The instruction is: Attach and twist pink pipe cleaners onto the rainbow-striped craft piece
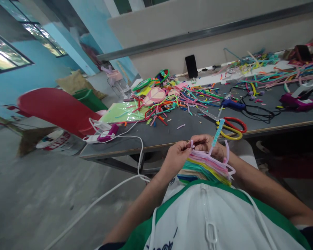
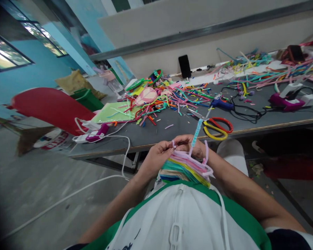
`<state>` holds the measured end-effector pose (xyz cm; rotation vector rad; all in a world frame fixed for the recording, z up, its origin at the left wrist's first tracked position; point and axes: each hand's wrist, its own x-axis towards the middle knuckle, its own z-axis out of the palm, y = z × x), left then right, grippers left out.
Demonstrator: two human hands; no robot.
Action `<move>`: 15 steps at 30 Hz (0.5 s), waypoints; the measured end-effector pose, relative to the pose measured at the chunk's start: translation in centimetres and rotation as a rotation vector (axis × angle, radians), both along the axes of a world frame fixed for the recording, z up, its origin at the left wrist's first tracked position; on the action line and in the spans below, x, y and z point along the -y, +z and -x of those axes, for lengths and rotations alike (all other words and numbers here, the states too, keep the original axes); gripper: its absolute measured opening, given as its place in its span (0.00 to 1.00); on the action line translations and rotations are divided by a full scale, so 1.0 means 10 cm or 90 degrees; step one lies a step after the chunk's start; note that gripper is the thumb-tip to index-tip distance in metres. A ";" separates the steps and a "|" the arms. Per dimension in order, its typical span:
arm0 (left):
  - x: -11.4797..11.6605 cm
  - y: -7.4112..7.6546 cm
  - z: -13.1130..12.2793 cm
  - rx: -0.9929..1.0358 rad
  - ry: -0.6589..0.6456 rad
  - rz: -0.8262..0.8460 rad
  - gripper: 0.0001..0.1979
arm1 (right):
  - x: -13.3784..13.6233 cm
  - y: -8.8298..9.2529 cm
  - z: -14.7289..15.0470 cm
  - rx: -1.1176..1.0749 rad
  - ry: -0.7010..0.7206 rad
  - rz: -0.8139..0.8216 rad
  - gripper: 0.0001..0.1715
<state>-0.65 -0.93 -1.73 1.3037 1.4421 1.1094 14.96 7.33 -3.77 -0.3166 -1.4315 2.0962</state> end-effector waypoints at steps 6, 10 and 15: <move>-0.02 -0.01 0.01 -0.030 0.010 -0.001 0.05 | -0.01 0.04 0.05 0.030 -0.083 -0.126 0.14; -0.01 -0.02 0.00 0.004 0.029 0.012 0.05 | 0.02 -0.02 0.06 0.040 -0.074 -0.118 0.15; 0.02 -0.05 -0.02 0.034 0.012 -0.022 0.08 | 0.06 -0.13 0.08 0.028 -0.082 -0.043 0.19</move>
